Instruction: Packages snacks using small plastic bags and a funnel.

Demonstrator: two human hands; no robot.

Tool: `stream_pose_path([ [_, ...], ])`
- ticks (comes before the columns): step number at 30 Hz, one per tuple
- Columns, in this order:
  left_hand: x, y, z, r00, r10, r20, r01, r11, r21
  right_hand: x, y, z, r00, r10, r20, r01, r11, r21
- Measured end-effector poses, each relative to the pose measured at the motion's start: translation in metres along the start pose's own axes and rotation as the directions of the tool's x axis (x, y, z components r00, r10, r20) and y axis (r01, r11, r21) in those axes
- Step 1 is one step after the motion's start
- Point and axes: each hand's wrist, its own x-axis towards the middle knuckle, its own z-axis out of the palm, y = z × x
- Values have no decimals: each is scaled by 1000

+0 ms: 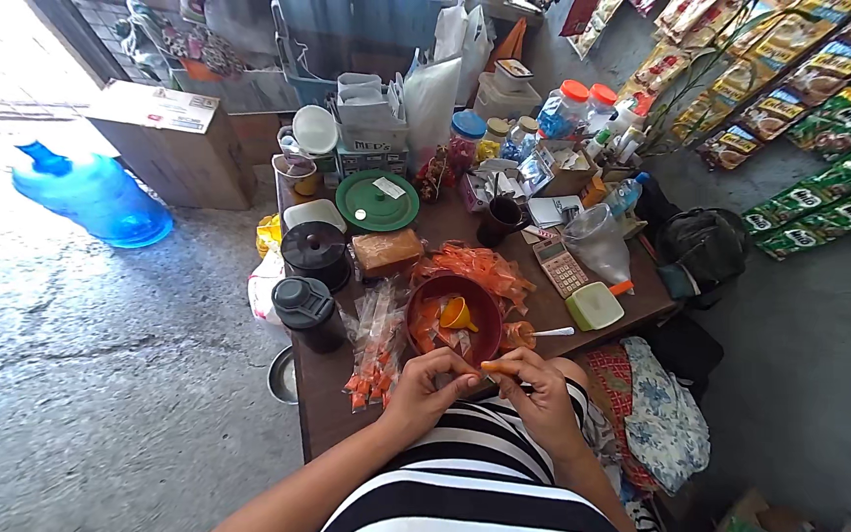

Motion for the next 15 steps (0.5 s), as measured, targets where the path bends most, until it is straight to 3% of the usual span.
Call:
stream_pose_path([
  [7,1,-1,2,1000,0,27,0,1000,-5,0,6,4,987,32,-156,-35,999,-14],
  [15,5,-2,2,1000,-20,-5,20,1000,-14,6,-1,-5,998,59,-8,-59,998,-9],
])
